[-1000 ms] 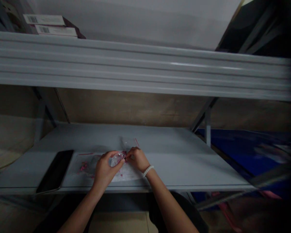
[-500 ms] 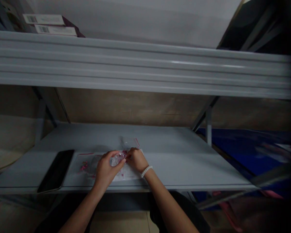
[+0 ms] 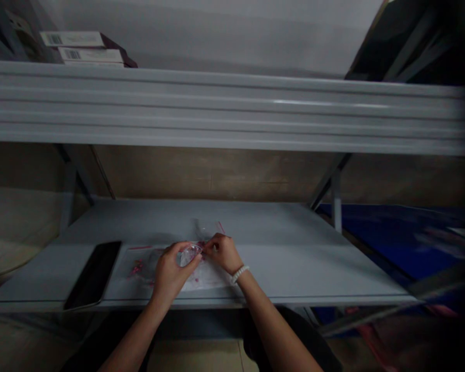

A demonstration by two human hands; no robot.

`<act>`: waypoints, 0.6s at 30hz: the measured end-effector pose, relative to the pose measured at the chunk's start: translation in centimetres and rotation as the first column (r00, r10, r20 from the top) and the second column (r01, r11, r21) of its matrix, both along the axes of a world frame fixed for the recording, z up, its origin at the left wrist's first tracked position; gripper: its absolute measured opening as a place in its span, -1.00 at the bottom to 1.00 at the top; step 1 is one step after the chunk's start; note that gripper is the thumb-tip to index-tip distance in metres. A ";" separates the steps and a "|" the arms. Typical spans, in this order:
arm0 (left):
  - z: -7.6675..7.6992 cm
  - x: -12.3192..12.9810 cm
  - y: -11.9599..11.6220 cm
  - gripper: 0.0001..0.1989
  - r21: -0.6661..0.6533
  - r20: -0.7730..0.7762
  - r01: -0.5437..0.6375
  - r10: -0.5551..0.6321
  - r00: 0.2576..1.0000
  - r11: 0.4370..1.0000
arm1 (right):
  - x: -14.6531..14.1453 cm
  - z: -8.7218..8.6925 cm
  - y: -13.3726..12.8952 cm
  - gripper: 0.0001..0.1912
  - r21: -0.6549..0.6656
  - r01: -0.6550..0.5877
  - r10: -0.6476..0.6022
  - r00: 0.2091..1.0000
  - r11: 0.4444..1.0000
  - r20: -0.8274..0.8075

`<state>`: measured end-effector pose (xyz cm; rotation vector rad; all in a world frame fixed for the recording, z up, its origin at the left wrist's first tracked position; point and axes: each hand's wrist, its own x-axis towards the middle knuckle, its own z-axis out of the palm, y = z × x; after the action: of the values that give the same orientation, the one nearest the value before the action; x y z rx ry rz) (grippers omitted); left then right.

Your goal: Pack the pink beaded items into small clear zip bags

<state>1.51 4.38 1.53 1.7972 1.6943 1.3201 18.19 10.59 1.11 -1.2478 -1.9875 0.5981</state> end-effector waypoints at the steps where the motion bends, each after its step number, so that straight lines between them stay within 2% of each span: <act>1: 0.0 0.0 0.0 -0.73 0.004 -0.005 0.000 0.000 1.000 1.000 | 0.2 0.3 0.0 -0.94 -0.037 0.012 -0.016 0.994 0.999 -0.108; 4: -0.1 0.2 0.0 -0.73 0.020 -0.039 0.014 -0.013 0.999 1.000 | 0.4 1.3 -0.3 -0.87 -0.148 -0.081 0.013 0.912 0.986 -0.410; 6: -0.1 0.4 -0.1 -0.74 0.037 -0.069 0.013 -0.011 0.998 0.999 | 0.3 2.1 -0.7 -0.83 -0.158 -0.191 0.086 0.859 0.969 -0.506; 9: 0.1 0.6 -0.1 -0.73 0.045 -0.090 0.007 -0.003 0.996 0.999 | -0.1 2.8 -1.5 -0.84 -0.147 -0.277 0.173 0.854 0.950 -0.491; 15: 0.1 0.9 0.0 -0.76 0.042 -0.053 -0.002 0.005 0.999 0.999 | -0.3 2.7 -2.4 -0.86 -0.070 -0.270 0.237 0.922 0.960 -0.306; 18: 0.2 1.1 0.0 -0.71 0.041 0.065 0.018 -0.020 0.998 0.999 | 0.2 2.9 -2.7 -0.86 -0.046 -0.278 0.251 0.918 0.960 -0.308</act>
<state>2.62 4.39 1.74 1.7682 1.6240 1.3988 18.34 7.91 3.98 -0.8788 -1.8974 0.9597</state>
